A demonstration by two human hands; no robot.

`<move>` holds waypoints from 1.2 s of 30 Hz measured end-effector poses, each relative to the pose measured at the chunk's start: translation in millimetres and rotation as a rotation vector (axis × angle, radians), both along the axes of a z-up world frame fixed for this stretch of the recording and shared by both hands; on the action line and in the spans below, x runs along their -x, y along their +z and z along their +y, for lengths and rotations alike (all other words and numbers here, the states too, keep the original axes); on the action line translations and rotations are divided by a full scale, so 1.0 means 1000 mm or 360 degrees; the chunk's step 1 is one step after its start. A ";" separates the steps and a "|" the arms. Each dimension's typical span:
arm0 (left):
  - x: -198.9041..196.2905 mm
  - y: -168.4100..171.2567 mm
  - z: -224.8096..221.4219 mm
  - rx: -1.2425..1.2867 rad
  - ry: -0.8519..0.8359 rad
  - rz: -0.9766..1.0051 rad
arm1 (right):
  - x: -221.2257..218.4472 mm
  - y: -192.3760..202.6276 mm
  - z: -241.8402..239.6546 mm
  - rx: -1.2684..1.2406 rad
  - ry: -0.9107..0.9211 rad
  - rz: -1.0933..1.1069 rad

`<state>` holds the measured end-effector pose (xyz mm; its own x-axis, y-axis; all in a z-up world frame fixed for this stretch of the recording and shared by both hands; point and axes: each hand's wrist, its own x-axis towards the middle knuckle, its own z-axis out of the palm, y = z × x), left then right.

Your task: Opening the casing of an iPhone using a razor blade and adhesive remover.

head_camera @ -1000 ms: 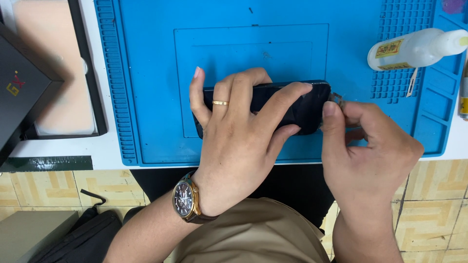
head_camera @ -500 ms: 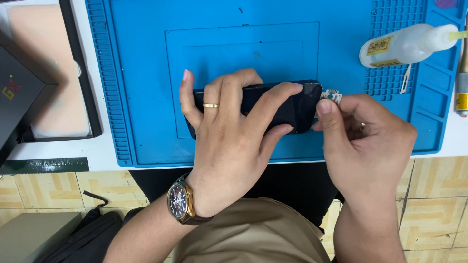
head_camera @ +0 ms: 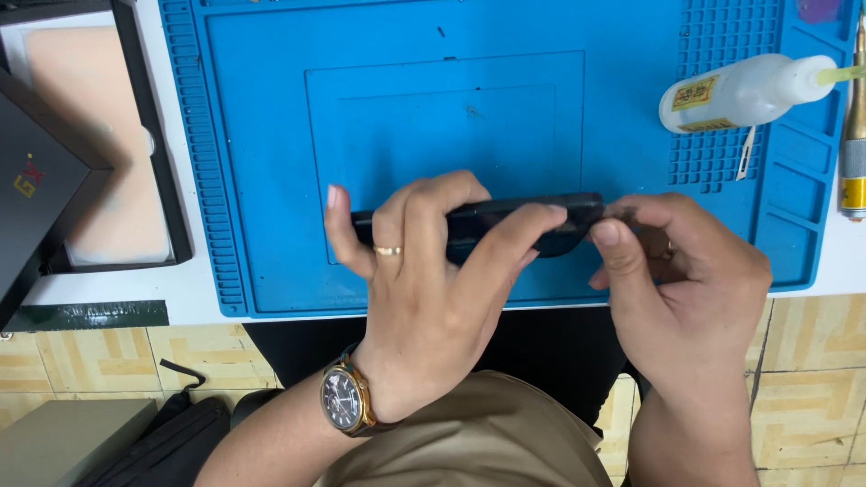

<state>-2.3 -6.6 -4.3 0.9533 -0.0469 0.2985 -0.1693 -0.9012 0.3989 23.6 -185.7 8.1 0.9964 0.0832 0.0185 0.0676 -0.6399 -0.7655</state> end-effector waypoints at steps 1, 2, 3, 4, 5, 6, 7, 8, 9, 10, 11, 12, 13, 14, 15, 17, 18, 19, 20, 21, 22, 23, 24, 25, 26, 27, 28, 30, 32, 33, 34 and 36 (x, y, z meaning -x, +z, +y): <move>0.004 -0.006 -0.003 -0.0093 0.0086 -0.0149 | -0.001 0.003 -0.003 -0.0056 0.0054 0.0077; 0.008 -0.010 -0.004 -0.0091 0.0084 -0.0150 | -0.001 0.002 -0.007 -0.0054 0.0051 0.0076; 0.011 -0.014 -0.004 -0.0104 0.0082 -0.0222 | -0.002 0.002 -0.010 -0.0105 0.0144 0.0047; 0.015 -0.018 -0.005 -0.0116 0.0081 -0.0295 | -0.002 0.001 -0.013 -0.0155 0.0237 0.0017; 0.016 -0.021 -0.005 -0.0117 0.0082 -0.0292 | -0.003 0.002 -0.015 -0.0156 0.0239 0.0020; 0.016 -0.024 -0.005 -0.0090 0.0090 -0.0408 | -0.005 0.004 -0.016 -0.0127 0.0314 0.0002; 0.016 -0.027 -0.006 -0.0063 0.0096 -0.0526 | -0.006 0.006 -0.018 -0.0098 0.0386 -0.0016; 0.019 -0.029 -0.005 -0.0064 0.0095 -0.0524 | -0.006 0.006 -0.019 -0.0100 0.0386 -0.0014; 0.020 -0.030 -0.003 -0.0056 0.0061 -0.0540 | -0.007 0.006 -0.021 -0.0122 0.0435 -0.0017; 0.022 -0.031 -0.002 -0.0047 0.0027 -0.0556 | -0.007 0.006 -0.022 -0.0145 0.0485 -0.0021; 0.022 -0.032 -0.003 -0.0047 0.0026 -0.0557 | -0.007 0.004 -0.026 -0.0145 0.0484 -0.0022; 0.023 -0.032 -0.004 -0.0020 0.0021 -0.0586 | -0.007 0.002 -0.029 -0.0176 0.0516 -0.0030; 0.023 -0.033 -0.004 0.0004 0.0017 -0.0617 | -0.007 0.000 -0.032 -0.0209 0.0551 -0.0040; 0.025 -0.034 -0.004 0.0002 0.0017 -0.0619 | -0.008 0.000 -0.032 -0.0211 0.0551 -0.0042; 0.026 -0.034 -0.004 0.0014 -0.0005 -0.0617 | -0.008 0.000 -0.033 -0.0232 0.0571 -0.0040; 0.028 -0.034 -0.004 0.0026 -0.0027 -0.0613 | -0.009 -0.001 -0.034 -0.0253 0.0589 -0.0036; 0.028 -0.034 -0.004 0.0025 -0.0023 -0.0628 | -0.009 -0.001 -0.034 -0.0257 0.0605 -0.0050; 0.028 -0.033 -0.004 0.0022 -0.0017 -0.0644 | -0.010 -0.001 -0.034 -0.0262 0.0623 -0.0064; 0.029 -0.033 -0.005 0.0021 -0.0017 -0.0644 | -0.010 -0.001 -0.036 -0.0263 0.0624 -0.0064; 0.029 -0.033 -0.005 0.0034 -0.0026 -0.0632 | -0.010 -0.002 -0.037 -0.0257 0.0642 -0.0075; 0.030 -0.033 -0.005 0.0047 -0.0035 -0.0620 | -0.010 -0.003 -0.038 -0.0250 0.0661 -0.0086; 0.031 -0.033 -0.004 0.0045 -0.0035 -0.0619 | -0.011 -0.003 -0.038 -0.0252 0.0661 -0.0085; 0.031 -0.033 -0.004 0.0043 -0.0043 -0.0629 | -0.012 -0.002 -0.038 -0.0248 0.0676 -0.0093; 0.031 -0.034 -0.004 0.0042 -0.0053 -0.0640 | -0.012 -0.002 -0.039 -0.0243 0.0690 -0.0101; 0.032 -0.035 -0.003 0.0042 -0.0055 -0.0639 | -0.012 -0.003 -0.040 -0.0244 0.0689 -0.0100; 0.032 -0.036 -0.001 0.0022 -0.0082 -0.0682 | -0.013 -0.003 -0.042 -0.0183 0.0723 -0.0167; 0.032 -0.037 0.000 0.0002 -0.0110 -0.0724 | -0.013 -0.004 -0.044 -0.0122 0.0757 -0.0235; 0.033 -0.039 0.004 -0.0024 -0.0123 -0.0748 | -0.009 -0.009 -0.047 -0.0058 0.0736 -0.0332; 0.034 -0.038 0.007 -0.0051 -0.0132 -0.0770 | -0.005 -0.013 -0.048 0.0007 0.0717 -0.0426; 0.033 -0.037 0.008 -0.0064 -0.0127 -0.0793 | -0.005 -0.014 -0.047 -0.0020 0.0720 -0.0521; 0.033 -0.036 0.009 -0.0076 -0.0123 -0.0817 | -0.003 -0.015 -0.046 -0.0047 0.0723 -0.0615; 0.034 -0.033 0.010 -0.0069 -0.0141 -0.0789 | -0.001 -0.016 -0.045 -0.0026 0.0714 -0.0673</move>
<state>-35.9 3.4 -37.0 0.6890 -0.1436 0.7104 -0.4056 -0.8887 0.2137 24.4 -231.1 -8.0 0.7704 0.4888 0.4093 0.6274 -0.4674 -0.6228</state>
